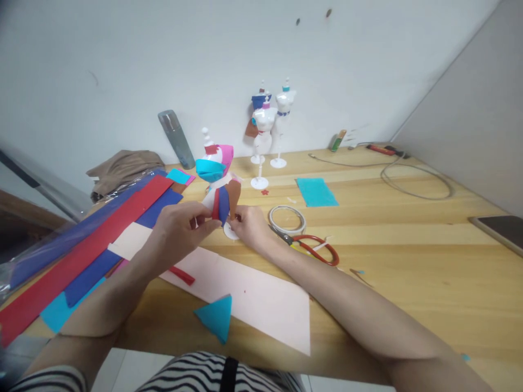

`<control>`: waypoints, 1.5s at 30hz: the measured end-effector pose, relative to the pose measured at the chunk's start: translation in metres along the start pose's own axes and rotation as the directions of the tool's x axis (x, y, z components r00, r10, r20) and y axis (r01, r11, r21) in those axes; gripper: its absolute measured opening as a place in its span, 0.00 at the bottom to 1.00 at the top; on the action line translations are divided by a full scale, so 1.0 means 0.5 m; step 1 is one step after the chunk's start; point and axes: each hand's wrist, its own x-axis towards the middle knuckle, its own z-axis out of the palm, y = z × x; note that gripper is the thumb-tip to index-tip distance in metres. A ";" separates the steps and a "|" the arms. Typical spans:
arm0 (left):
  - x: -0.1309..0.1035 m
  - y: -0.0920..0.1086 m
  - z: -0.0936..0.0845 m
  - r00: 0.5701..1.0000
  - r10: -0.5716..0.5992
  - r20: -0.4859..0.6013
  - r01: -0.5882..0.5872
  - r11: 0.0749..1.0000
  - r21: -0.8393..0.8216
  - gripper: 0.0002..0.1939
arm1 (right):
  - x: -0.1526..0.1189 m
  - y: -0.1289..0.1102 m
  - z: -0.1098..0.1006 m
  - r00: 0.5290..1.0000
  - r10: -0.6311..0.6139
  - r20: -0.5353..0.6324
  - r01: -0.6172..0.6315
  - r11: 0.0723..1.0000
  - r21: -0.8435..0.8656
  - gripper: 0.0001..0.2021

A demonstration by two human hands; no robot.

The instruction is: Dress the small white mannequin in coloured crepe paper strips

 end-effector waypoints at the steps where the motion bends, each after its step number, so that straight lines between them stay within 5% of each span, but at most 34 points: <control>1: 0.003 -0.001 0.003 1.000 -0.012 0.005 0.012 1.000 -0.006 0.12 | 0.000 0.000 0.000 1.000 -0.001 0.001 0.001 1.000 0.003 0.12; 9: 0.003 0.003 -0.009 0.996 0.022 0.083 -0.006 0.983 -0.186 0.13 | -0.001 0.000 0.001 0.999 -0.013 0.034 0.012 0.999 0.032 0.10; 29: 0.025 -0.028 0.002 0.995 0.055 0.082 -0.034 0.971 -0.237 0.11 | -0.001 0.003 0.000 0.991 0.096 0.097 -0.108 0.986 0.128 0.10; 35: 0.045 -0.044 0.012 0.993 0.011 0.117 0.046 0.883 -0.467 0.11 | -0.003 0.015 0.002 0.989 0.099 0.112 -0.124 0.962 0.243 0.10; 41: 0.042 -0.035 -0.002 0.984 -0.069 -0.166 -0.038 0.825 -0.564 0.11 | 0.004 0.027 0.008 0.987 0.079 0.137 -0.122 0.931 0.343 0.06; 45: 0.026 -0.016 0.000 0.997 -0.007 -0.080 -0.042 0.804 -0.593 0.10 | -0.001 0.017 0.007 0.988 0.066 0.143 -0.113 0.928 0.355 0.03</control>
